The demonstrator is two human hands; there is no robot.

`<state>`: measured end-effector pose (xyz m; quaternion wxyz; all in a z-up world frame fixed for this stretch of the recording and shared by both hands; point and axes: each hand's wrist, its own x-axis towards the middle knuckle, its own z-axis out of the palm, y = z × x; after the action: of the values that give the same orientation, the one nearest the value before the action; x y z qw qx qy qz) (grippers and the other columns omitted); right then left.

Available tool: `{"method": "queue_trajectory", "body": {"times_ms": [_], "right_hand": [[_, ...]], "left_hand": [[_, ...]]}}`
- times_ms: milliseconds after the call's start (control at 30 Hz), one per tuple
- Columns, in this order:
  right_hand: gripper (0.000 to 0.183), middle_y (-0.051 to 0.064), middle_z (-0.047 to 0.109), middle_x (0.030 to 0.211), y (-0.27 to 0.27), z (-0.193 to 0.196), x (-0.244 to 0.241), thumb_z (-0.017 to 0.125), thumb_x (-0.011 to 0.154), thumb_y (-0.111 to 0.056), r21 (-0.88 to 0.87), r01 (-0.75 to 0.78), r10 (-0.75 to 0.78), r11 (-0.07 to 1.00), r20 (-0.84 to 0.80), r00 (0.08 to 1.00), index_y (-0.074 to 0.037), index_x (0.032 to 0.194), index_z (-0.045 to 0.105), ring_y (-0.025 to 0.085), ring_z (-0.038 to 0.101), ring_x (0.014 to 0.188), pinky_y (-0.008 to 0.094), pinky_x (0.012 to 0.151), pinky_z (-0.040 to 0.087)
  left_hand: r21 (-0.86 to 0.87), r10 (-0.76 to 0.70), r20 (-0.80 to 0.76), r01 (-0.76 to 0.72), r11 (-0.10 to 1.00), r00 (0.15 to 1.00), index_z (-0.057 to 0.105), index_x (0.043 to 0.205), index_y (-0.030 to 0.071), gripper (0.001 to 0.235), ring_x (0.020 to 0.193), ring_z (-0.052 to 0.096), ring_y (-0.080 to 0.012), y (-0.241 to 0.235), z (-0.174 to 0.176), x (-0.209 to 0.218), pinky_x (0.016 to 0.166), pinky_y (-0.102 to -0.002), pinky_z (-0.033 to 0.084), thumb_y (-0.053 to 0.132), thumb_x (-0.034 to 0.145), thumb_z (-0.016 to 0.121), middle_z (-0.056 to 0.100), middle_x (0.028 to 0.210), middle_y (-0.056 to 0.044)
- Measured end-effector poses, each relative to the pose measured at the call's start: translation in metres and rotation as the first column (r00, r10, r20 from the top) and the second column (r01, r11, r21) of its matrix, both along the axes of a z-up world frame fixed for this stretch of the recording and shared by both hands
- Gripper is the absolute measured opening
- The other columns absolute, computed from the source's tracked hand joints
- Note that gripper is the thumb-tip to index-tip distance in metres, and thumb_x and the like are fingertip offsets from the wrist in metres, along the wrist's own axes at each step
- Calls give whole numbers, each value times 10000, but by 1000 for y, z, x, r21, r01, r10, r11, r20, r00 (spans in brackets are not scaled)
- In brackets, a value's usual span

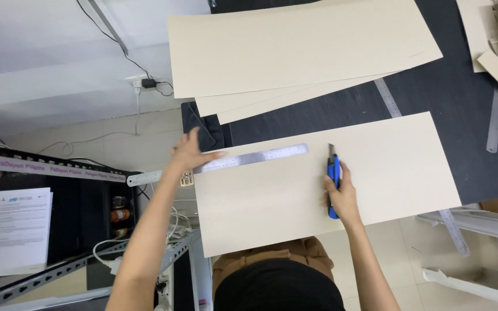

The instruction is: Measuring and cutting cardboard sheets using a metal ruler and a utility knife on a workbench.

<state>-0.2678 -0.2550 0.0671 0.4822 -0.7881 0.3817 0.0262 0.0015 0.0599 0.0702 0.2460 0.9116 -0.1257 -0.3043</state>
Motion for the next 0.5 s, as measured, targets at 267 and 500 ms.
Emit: {"method": "queue_trajectory", "body": {"times_ms": [267,500], "right_hand": [[343,153,644,563,-33,-53,-56,696,948,-189,-1,150,-150,989,58,987,-17,1211,557,290,637,474,378,496,493],[211,144,617,548,-20,-33,-60,674,972,-125,60,213,-220,975,140,965,-28,1089,528,274,617,481,365,529,495]], "left_hand": [[-193,102,-142,-129,973,985,523,1380,31,914,1087,685,-411,64,-41,-10,892,-467,537,350,633,942,723,1105,-275],[-312,89,-283,-180,933,955,293,1519,-72,1248,1123,642,-508,56,20,-92,956,-552,500,256,532,982,684,1140,-359]]}}
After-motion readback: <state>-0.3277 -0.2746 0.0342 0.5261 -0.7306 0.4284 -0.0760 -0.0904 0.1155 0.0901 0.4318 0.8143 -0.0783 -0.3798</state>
